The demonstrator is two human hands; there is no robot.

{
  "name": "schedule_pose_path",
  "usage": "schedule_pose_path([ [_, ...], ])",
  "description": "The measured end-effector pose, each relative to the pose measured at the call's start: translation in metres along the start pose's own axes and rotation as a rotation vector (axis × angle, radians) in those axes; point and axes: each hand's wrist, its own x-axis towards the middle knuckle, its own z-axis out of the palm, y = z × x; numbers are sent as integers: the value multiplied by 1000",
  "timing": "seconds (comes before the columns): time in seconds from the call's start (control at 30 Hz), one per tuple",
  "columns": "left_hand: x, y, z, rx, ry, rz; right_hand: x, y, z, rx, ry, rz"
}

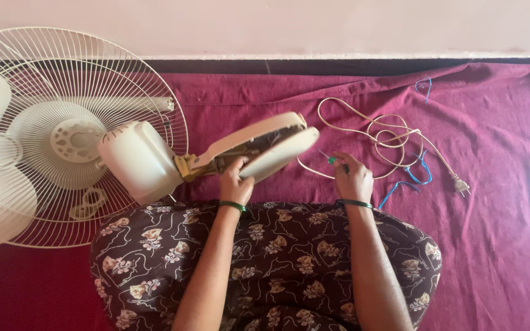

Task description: The person sits on the floor and uses a screwdriver to remove screws from the back cover of an electric fan. They remove the cover to expose the internal wiring and components, then continue to manipulate the internal parts with the screwdriver.

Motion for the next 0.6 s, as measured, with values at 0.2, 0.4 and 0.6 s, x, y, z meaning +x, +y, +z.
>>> schedule_pose_path([
  [0.2,5,-4,-8,10,47,135,-4,-6,-7,87,51,-62],
  [0.4,-10,8,-14,-82,-177,-21,-3,-2,-4,129,34,-43],
  [0.6,-15,32,-10,-332,-200,109,4,8,-9,437,57,-33],
])
